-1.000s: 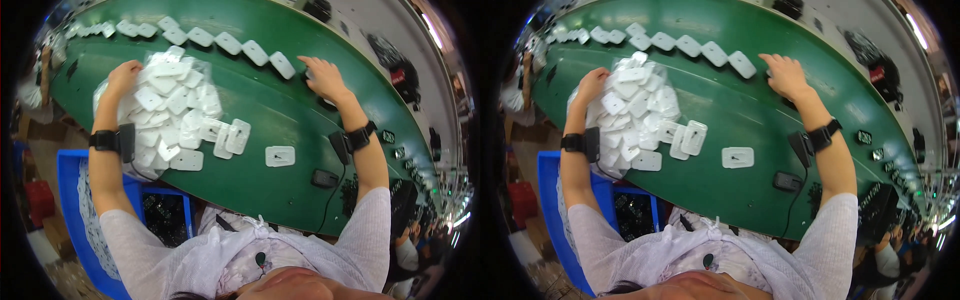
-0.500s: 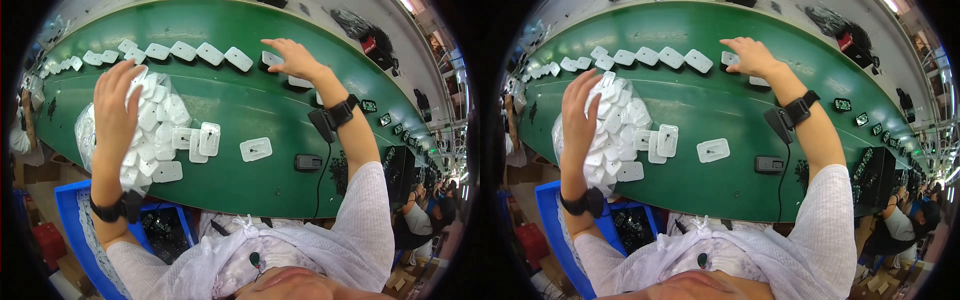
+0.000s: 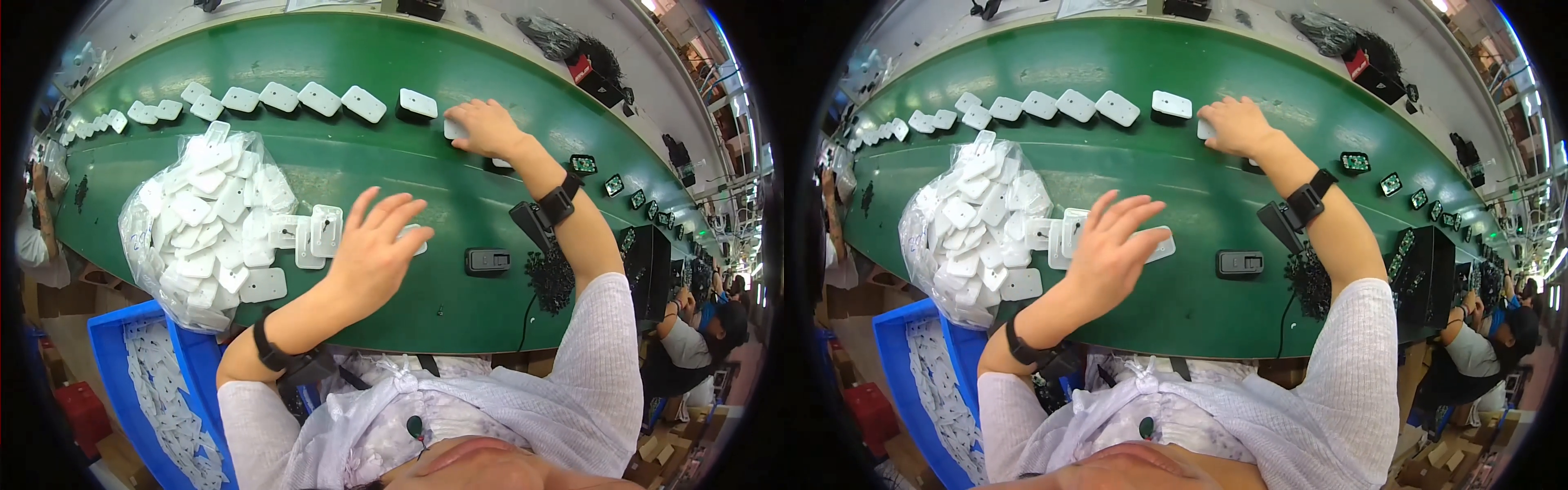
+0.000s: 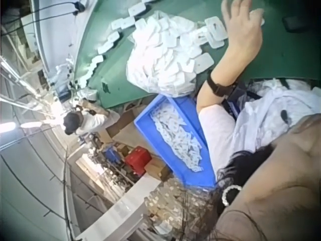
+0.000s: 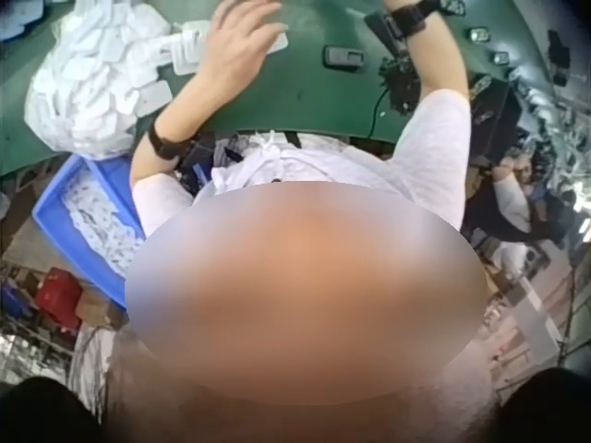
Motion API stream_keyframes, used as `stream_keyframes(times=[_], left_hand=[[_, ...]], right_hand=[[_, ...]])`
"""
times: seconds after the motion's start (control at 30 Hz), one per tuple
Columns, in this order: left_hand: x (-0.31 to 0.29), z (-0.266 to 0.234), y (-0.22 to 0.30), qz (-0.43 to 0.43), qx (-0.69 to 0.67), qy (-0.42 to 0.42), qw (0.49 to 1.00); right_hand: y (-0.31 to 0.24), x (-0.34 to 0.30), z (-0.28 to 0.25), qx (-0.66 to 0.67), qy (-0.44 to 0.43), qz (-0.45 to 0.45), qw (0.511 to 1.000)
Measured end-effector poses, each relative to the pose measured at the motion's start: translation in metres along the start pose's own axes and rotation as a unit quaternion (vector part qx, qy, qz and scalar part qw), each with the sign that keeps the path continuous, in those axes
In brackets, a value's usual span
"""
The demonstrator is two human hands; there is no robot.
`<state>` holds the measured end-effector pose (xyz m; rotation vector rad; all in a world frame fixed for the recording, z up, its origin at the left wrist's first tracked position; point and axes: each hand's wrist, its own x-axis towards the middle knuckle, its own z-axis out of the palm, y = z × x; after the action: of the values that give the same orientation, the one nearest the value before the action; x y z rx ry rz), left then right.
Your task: The person picks up a white plastic cover and a black housing, fits them together by hand, and places the unit on the workbench. They then fit a circuit board into a black housing and place it on the workbench.
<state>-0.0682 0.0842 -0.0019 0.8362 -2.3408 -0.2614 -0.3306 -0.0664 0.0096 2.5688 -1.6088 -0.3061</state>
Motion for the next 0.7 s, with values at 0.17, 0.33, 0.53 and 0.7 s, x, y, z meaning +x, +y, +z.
stream_keyframes(times=[0.17, 0.33, 0.53, 0.7], left_hand=[[0.004, 0.03, -0.008, 0.003, -0.005, 0.012, 1.0], [-0.004, 0.049, -0.019, -0.019, -0.033, 0.002, 0.999], [-0.005, 0.048, -0.022, -0.026, -0.075, -0.008, 0.997], [-0.004, 0.044, -0.022, -0.027, -0.08, -0.01, 0.996]], right_hand=[[0.005, 0.01, 0.004, 0.074, 0.005, 0.111, 0.991], [0.015, 0.022, -0.018, 0.12, -0.077, 0.25, 0.958], [0.036, 0.001, -0.014, -0.015, 0.021, 0.06, 0.998], [0.049, -0.014, 0.012, -0.05, 0.03, -0.096, 0.994]])
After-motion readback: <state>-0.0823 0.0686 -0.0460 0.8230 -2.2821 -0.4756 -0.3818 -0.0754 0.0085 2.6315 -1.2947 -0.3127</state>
